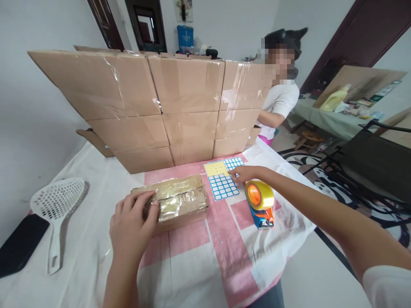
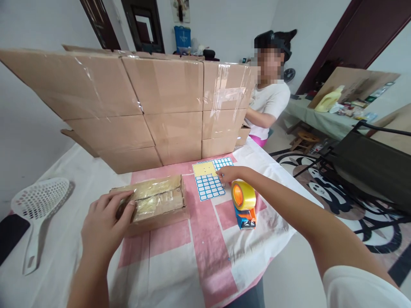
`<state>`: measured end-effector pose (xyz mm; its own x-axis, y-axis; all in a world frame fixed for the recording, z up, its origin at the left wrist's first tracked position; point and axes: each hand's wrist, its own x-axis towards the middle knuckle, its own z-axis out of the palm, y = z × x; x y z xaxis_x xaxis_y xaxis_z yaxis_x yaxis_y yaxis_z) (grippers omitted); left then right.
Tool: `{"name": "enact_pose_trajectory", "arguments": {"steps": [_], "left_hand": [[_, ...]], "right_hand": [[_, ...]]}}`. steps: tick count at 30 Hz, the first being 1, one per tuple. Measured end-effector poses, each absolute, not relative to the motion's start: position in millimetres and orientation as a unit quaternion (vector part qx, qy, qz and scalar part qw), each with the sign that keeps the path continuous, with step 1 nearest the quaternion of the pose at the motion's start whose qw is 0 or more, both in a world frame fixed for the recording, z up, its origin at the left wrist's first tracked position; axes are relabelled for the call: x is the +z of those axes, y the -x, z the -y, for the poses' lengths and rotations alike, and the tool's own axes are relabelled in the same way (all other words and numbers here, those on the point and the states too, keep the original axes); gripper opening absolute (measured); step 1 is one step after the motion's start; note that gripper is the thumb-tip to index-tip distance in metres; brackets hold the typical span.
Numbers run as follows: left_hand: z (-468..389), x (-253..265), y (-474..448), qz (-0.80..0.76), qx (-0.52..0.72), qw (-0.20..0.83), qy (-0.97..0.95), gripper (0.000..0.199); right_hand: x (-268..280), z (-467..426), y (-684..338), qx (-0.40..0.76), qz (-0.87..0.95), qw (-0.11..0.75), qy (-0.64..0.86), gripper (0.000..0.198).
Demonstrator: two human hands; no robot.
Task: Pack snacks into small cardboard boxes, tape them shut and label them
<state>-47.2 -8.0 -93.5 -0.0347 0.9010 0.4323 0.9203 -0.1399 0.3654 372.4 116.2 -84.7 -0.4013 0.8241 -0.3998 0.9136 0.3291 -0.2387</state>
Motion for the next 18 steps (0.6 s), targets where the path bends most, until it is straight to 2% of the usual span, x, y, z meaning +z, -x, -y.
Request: {"name": "enact_pose_trajectory", "arguments": {"steps": [3, 7, 9, 12, 14, 18], "left_hand": [[9, -93, 46, 0.653, -0.297, 0.019, 0.696, 0.034], [8, -95, 57, 0.653, -0.306, 0.002, 0.692, 0.034], [5, -97, 70, 0.649, -0.323, -0.025, 0.689, 0.035], [-2, -102, 90, 0.634, -0.363, -0.063, 0.679, 0.036], [-6, -104, 99, 0.625, -0.383, -0.073, 0.676, 0.037], [-6, -105, 107, 0.615, -0.403, -0.079, 0.673, 0.039]], "right_hand": [[-80, -114, -365, -0.256, -0.794, 0.074, -0.547, 0.006], [-73, -98, -347, -0.269, -0.786, -0.04, -0.555, 0.01], [-71, -76, -331, -0.315, -0.765, -0.139, -0.544, 0.011], [-72, -33, -299, -0.44, -0.674, -0.35, -0.479, 0.006], [-72, -9, -279, -0.481, -0.622, -0.443, -0.431, 0.007], [-73, 6, -253, -0.46, -0.638, -0.462, -0.408, 0.01]]}}
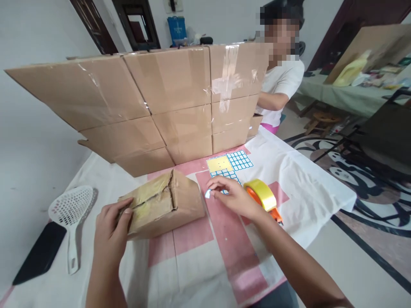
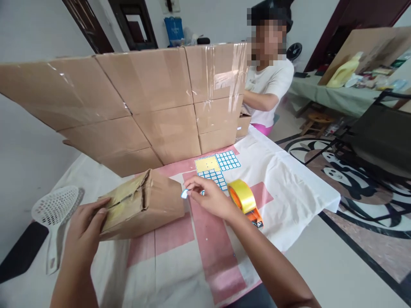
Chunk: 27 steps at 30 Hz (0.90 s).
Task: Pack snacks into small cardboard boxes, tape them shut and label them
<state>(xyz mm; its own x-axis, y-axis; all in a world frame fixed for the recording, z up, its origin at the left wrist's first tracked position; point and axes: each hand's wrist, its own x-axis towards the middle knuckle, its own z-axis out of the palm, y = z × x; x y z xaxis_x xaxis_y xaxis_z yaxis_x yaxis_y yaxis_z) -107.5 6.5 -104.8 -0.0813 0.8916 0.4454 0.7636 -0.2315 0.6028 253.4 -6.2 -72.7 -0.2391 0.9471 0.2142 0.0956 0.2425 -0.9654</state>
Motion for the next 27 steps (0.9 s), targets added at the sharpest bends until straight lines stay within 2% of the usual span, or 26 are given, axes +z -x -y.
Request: {"name": "enact_pose_trajectory", "arguments": {"steps": [2, 6, 13, 27], "left_hand": [[-5, -105, 110, -0.618, 0.41, 0.087, -0.665, 0.039], [-3, -108, 115, -0.629, 0.431, 0.108, -0.638, 0.036], [0, -114, 122, -0.649, 0.458, 0.136, -0.592, 0.036], [9, -119, 124, -0.676, 0.486, 0.121, -0.541, 0.039]], "right_hand": [[-75, 1, -246, 0.45, 0.644, 0.465, 0.408, 0.005], [-84, -11, -228, 0.453, 0.629, 0.495, 0.393, 0.006], [-97, -18, -198, 0.526, 0.578, 0.51, 0.36, 0.002], [-101, -19, -192, 0.491, 0.614, 0.547, 0.288, 0.014]]}}
